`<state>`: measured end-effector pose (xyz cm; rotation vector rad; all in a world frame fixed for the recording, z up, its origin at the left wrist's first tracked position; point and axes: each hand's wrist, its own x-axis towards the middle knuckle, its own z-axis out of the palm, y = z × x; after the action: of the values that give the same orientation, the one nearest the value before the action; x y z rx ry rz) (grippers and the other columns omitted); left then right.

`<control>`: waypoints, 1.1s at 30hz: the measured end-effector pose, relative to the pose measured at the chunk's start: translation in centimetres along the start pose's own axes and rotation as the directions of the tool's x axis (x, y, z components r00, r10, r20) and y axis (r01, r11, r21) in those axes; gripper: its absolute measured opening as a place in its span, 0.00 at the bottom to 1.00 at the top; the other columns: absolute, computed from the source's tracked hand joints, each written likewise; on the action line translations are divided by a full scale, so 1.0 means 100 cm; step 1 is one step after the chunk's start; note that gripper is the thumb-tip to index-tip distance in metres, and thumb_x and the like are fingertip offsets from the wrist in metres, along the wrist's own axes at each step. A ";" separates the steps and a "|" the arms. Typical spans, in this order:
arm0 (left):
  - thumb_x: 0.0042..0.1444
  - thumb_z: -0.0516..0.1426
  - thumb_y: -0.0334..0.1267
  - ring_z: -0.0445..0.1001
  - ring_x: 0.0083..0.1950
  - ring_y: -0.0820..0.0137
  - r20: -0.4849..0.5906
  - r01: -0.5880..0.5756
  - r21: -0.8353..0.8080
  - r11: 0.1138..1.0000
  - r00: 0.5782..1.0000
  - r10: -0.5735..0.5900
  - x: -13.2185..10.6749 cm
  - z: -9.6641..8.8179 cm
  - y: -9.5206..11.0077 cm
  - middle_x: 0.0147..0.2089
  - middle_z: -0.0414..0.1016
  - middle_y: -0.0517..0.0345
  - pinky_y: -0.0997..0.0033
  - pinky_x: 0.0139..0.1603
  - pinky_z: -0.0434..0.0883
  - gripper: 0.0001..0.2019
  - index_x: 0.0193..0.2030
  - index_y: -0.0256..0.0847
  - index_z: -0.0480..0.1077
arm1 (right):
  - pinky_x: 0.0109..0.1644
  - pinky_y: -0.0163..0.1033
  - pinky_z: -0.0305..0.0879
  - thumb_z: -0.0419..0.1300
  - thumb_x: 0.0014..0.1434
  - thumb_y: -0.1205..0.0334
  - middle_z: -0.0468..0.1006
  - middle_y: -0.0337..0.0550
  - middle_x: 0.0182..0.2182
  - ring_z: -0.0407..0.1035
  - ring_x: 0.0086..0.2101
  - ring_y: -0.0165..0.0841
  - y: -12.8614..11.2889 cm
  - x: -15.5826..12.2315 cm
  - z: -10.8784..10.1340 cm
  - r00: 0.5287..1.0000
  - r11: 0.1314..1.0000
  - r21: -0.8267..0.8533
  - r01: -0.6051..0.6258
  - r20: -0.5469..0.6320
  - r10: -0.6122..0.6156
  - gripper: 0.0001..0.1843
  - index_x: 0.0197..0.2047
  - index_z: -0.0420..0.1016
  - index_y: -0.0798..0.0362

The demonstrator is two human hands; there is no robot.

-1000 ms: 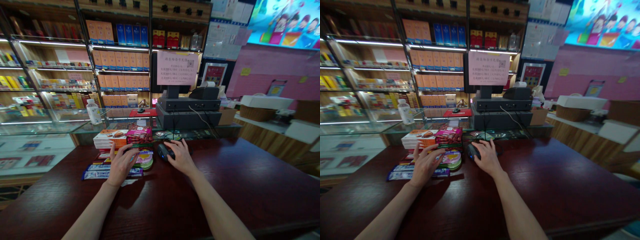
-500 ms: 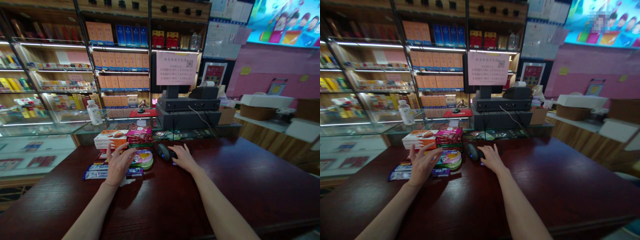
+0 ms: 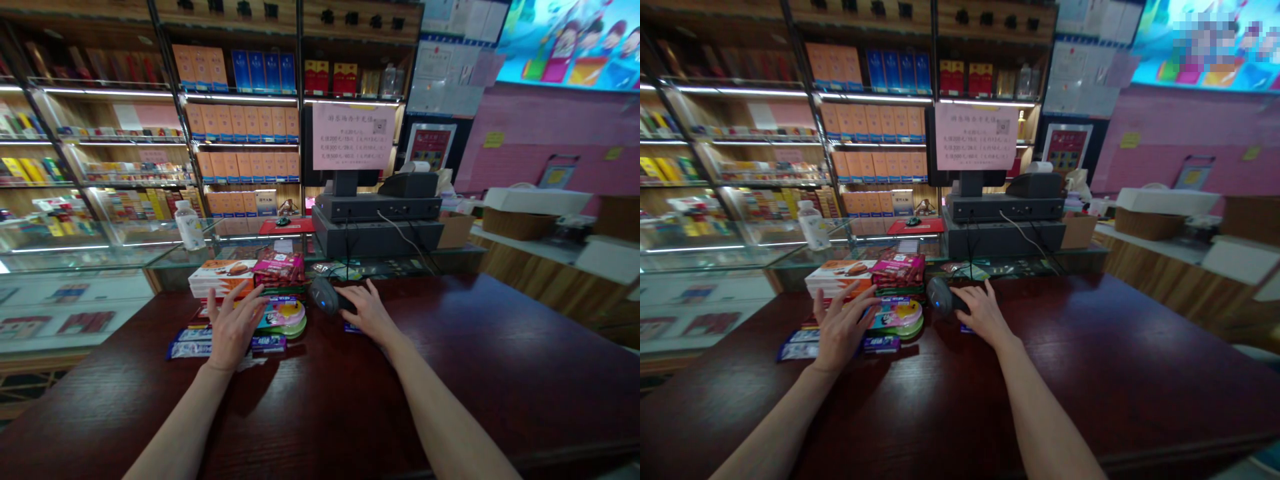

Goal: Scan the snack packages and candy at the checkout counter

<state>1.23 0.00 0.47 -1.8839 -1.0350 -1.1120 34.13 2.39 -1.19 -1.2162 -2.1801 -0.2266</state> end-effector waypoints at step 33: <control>0.62 0.59 0.36 0.72 0.63 0.57 -0.033 0.121 0.076 0.990 0.992 -0.119 -0.004 0.001 -0.015 0.51 0.82 0.60 0.41 0.72 0.41 0.06 0.45 0.48 0.73 | 0.55 0.46 0.56 0.64 0.59 0.66 0.78 0.44 0.53 0.70 0.49 0.39 -0.053 0.004 -0.034 0.991 0.936 0.341 0.088 0.069 -0.118 0.36 0.68 0.61 0.42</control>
<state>-0.23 0.62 0.28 -1.7595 -1.1722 -1.1466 31.13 -1.77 2.50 -0.9354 -2.2464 0.1583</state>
